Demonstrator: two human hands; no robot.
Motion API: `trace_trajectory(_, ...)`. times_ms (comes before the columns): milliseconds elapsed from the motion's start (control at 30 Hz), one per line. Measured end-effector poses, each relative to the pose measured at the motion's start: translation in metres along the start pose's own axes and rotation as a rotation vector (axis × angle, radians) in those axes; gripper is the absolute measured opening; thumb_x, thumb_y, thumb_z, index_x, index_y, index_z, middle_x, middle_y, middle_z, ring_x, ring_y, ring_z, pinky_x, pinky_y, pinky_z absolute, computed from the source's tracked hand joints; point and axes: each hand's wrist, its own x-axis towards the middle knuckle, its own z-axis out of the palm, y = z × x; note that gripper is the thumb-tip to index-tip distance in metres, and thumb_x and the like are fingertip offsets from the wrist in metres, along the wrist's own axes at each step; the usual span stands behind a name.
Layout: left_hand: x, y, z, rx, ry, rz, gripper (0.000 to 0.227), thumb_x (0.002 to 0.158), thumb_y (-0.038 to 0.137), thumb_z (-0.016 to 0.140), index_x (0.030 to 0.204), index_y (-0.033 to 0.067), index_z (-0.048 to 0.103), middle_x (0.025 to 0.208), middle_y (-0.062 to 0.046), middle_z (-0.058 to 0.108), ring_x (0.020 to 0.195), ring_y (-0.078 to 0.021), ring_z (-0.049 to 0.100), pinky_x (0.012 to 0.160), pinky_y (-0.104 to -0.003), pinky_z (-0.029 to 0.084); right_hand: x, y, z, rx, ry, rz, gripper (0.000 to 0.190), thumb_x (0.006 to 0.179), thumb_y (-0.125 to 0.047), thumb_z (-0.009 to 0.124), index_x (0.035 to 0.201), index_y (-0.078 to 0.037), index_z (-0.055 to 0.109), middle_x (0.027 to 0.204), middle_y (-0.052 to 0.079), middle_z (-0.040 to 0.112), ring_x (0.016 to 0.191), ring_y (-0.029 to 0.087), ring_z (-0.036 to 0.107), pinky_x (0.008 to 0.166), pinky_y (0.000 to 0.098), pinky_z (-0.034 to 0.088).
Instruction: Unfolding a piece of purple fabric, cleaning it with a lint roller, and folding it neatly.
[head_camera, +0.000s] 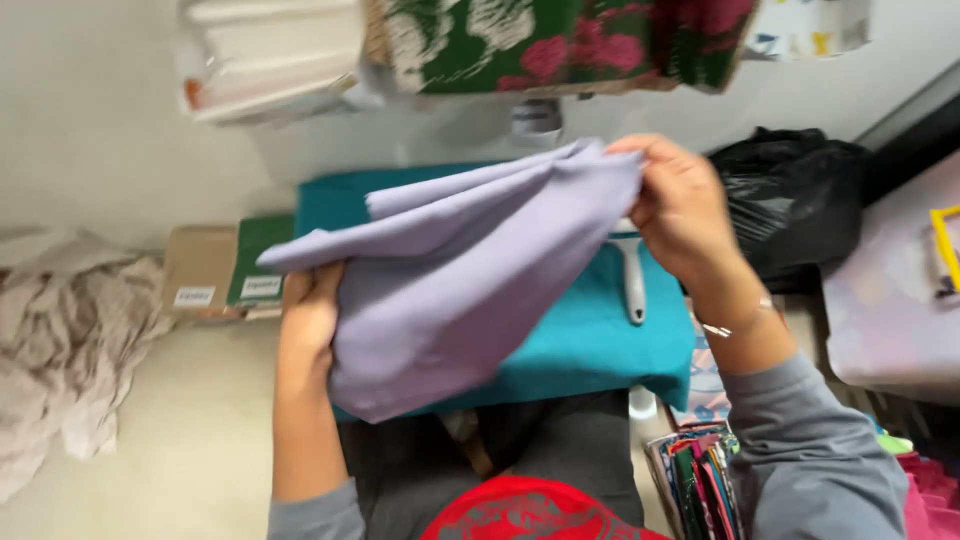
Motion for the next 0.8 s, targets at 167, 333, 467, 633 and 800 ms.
trace_trajectory(167,0.051,-0.136,-0.001,0.573,0.085,0.058,0.027,0.091,0.033,0.07,0.113,0.0174,0.071,0.099,-0.013,0.073,0.103,-0.0405,0.068,0.085,-0.057,0.054,-0.006,0.116,-0.025,-1.07,-0.371,-0.161,0.033,0.088,-0.009,0.062,0.118,0.001,0.071,0.107,0.034,0.067,0.104,0.054,0.063,0.093,0.0584,0.049)
trace_trajectory(333,0.04,-0.188,-0.018,0.749,0.049,-0.14,0.022,0.087,0.041,0.073,0.108,0.0358,0.072,0.092,0.01,0.075,0.099,-0.0231,0.073,0.083,-0.046,0.059,-0.045,0.147,-0.008,-1.031,-0.556,0.051,0.034,0.087,-0.013,0.067,0.12,-0.004,0.067,0.128,0.033,0.06,0.097,0.049,0.071,0.082,0.0556,0.059)
trace_trajectory(467,-0.011,-0.188,-0.048,0.783,0.055,-0.119,0.017,0.091,0.035,0.071,0.105,0.0258,0.071,0.098,0.0,0.072,0.104,-0.0281,0.071,0.086,-0.049,0.058,-0.066,0.167,0.012,-1.056,-0.609,-0.065,0.032,0.087,-0.015,0.069,0.119,-0.011,0.07,0.129,0.021,0.06,0.103,0.044,0.07,0.084,0.0488,0.061)
trace_trajectory(633,-0.058,-0.203,-0.064,0.675,0.039,-0.265,0.018,0.091,0.034,0.069,0.105,0.0234,0.072,0.099,-0.001,0.074,0.103,-0.0304,0.072,0.088,-0.051,0.058,-0.091,0.192,0.058,-1.046,-0.747,-0.329,0.025,0.086,-0.013,0.067,0.111,-0.014,0.071,0.12,0.014,0.061,0.113,0.04,0.065,0.097,0.047,0.053)
trace_trajectory(800,-0.074,-0.238,-0.061,0.56,0.116,-0.152,0.02,0.085,0.032,0.076,0.097,0.0159,0.073,0.091,-0.009,0.074,0.09,-0.0337,0.072,0.079,-0.05,0.059,-0.125,0.22,0.123,-0.88,-0.901,-0.36,0.018,0.095,-0.023,0.066,0.109,-0.013,0.07,0.11,0.01,0.066,0.103,0.034,0.068,0.09,0.0438,0.055)
